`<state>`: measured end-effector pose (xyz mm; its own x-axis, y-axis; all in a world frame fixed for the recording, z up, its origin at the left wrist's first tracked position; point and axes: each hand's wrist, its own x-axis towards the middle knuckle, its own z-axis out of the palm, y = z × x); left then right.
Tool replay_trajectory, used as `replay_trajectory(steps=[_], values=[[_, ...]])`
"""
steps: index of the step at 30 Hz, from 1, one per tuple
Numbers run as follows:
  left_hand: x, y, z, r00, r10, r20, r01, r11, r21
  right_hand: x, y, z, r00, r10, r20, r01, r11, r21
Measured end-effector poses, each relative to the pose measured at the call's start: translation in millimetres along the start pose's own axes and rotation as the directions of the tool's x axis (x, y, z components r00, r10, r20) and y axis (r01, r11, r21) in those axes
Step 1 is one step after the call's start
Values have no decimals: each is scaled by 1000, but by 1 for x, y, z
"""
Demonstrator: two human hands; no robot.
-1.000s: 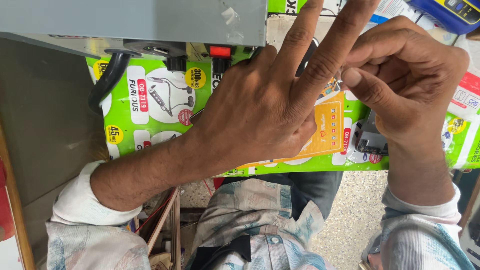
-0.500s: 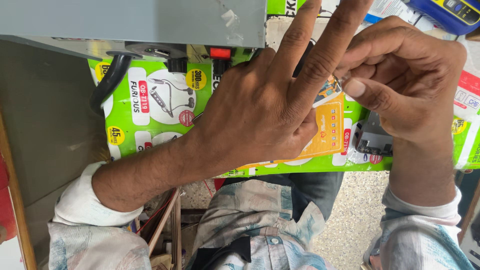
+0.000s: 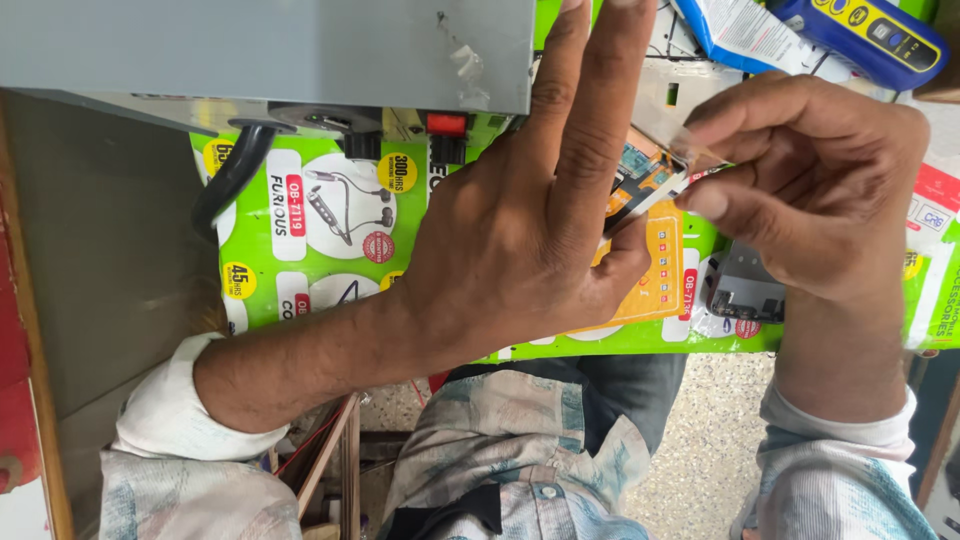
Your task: The person applies adhesive to a smartphone screen and presses it onto the phone chassis. They then handle a black power bank, peeling off a protective film and inspecting its surface.
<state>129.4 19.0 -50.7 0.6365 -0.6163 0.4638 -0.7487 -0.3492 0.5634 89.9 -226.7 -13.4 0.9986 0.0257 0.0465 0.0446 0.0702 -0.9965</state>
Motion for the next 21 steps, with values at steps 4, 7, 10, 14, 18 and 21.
replay_trajectory(steps=[4, 7, 10, 14, 18, 21], values=[[-2, 1, 3, 1000, -5, -5, 5, 1000, 18, -3, 9, -2, 995, -22, -96, 19, 999, -38], [-2, -1, 6, 1000, -2, -7, 3, 999, 52, -5, 14, -3, 993, -37, -114, 34, 999, -26], [-3, -2, 7, 1000, -2, -6, 2, 998, 61, -7, 15, -3, 992, -58, -112, 54, 998, -33], [-5, -2, 8, 1000, -3, -7, 3, 998, 56, -8, 15, -3, 992, -54, -115, 44, 996, -82], [-6, -3, 9, 1000, -2, -2, 2, 998, 58, -8, 15, -3, 992, -54, -112, 45, 996, -77], [-6, -4, 11, 1000, 1, -5, -1, 998, 69, -8, 15, -2, 992, -66, -111, 57, 995, -82]])
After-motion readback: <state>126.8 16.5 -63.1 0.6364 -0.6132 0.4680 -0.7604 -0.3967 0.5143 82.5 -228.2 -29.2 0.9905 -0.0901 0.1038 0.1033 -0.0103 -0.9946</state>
